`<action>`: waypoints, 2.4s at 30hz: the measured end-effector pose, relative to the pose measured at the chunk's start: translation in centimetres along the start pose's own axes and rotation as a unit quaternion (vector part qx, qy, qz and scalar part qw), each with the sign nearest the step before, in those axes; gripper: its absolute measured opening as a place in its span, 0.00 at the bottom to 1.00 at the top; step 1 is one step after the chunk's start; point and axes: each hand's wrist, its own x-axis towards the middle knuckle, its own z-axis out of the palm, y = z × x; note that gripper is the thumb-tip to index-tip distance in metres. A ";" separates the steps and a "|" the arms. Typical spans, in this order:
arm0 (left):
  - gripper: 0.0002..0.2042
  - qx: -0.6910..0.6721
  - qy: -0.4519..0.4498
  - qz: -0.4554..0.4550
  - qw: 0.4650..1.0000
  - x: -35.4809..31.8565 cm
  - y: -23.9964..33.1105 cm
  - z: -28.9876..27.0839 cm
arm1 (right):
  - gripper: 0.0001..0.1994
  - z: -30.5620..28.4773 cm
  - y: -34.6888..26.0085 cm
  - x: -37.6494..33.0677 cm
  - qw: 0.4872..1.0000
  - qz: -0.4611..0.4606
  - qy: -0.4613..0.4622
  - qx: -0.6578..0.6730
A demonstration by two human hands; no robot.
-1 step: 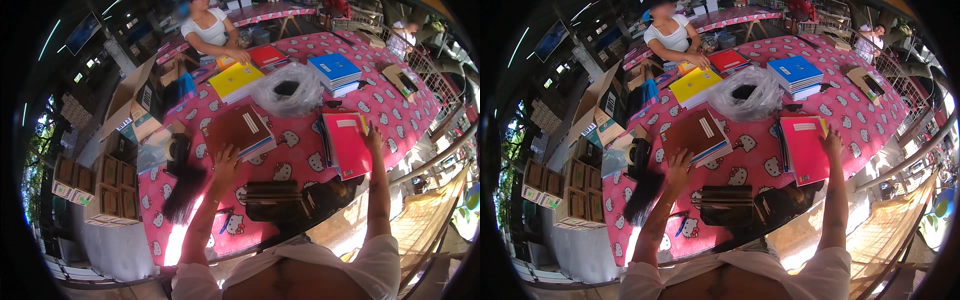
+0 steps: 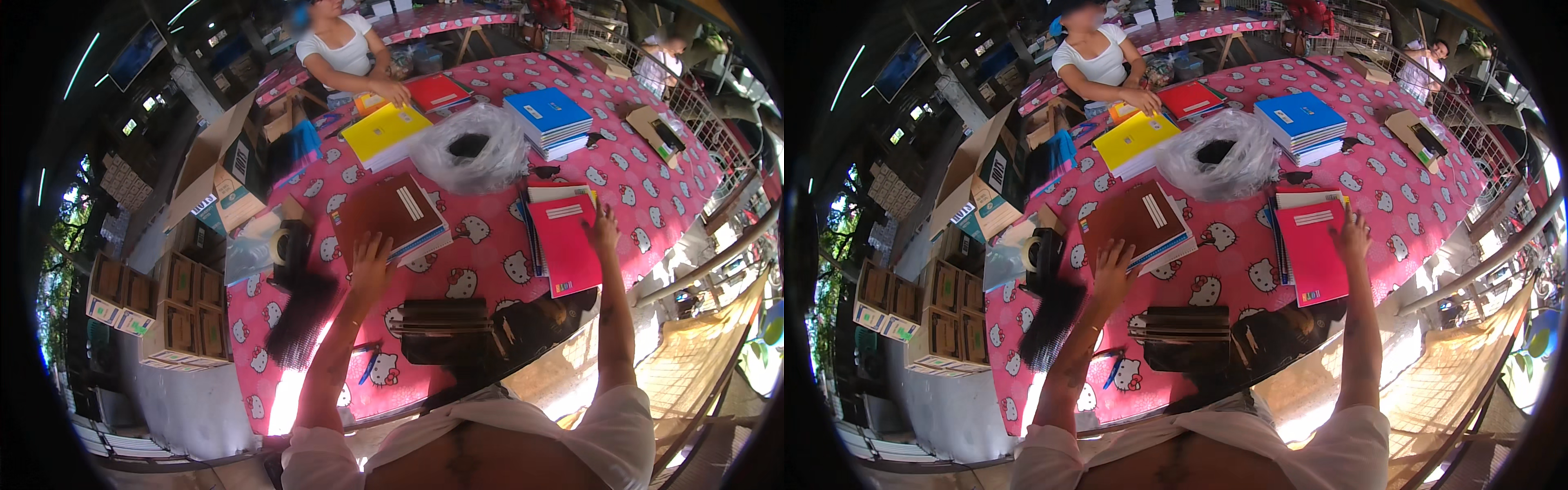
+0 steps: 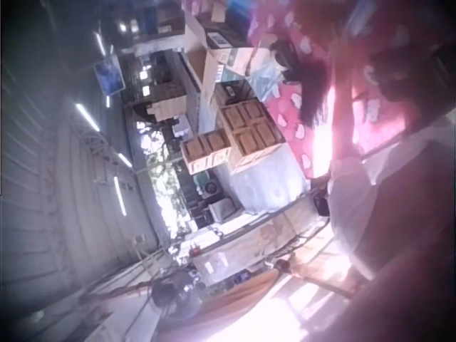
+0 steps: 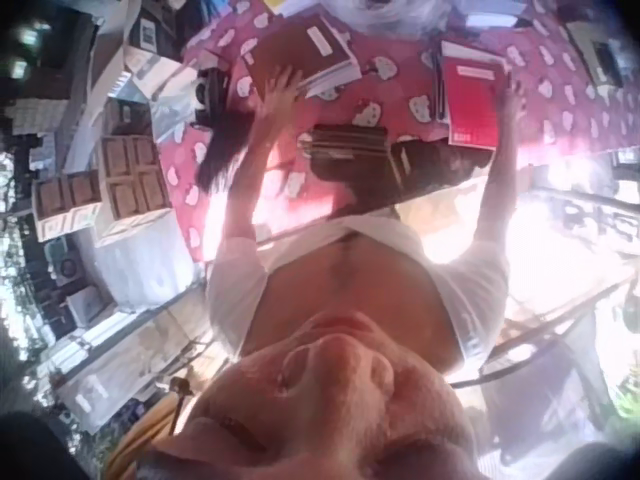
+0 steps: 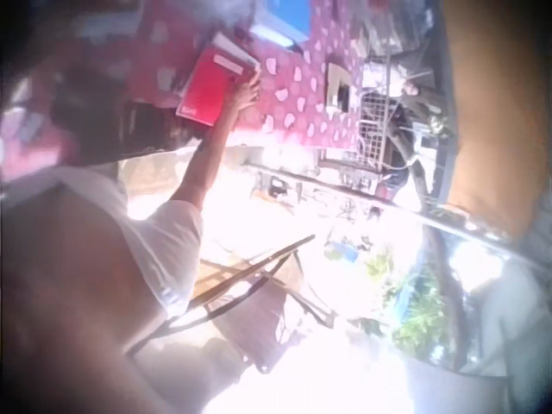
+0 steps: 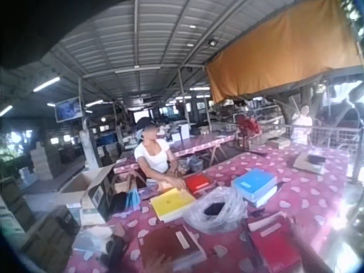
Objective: The person organizes spiral notebooks on a table, aligning the pages and ensuring the plastic covers are flat before stacking them by color.
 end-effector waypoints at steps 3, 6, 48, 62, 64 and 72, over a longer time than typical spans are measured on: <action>0.15 -0.058 -0.028 -0.036 0.997 -3.3 -3.1 2.7 | 0.35 1.5 -9.4 -5.6 0.948 -0.215 -0.051 0.231; 0.14 -0.151 -0.051 -0.050 0.986 -2.5 -3.9 1.5 | 0.36 0.5 -14.6 -10.2 0.873 -0.316 -0.149 0.341; 0.06 -0.193 -0.108 0.227 0.949 5.1 11.8 -21.6 | 0.21 -1.4 -11.7 -26.4 0.702 -0.142 -0.259 0.647; 0.38 -0.605 0.171 -0.364 0.688 -14.9 8.3 -7.4 | 0.35 -1.1 -16.2 -28.5 0.691 -0.142 -0.180 0.685; 0.37 -0.623 0.167 -0.321 0.693 -13.7 10.9 -8.0 | 0.33 0.2 -16.0 -27.5 0.716 -0.199 -0.184 0.644; 0.33 -0.702 0.140 -0.341 0.610 -13.3 4.2 -5.8 | 0.35 -3.2 -18.0 -29.3 0.709 -0.151 -0.122 0.678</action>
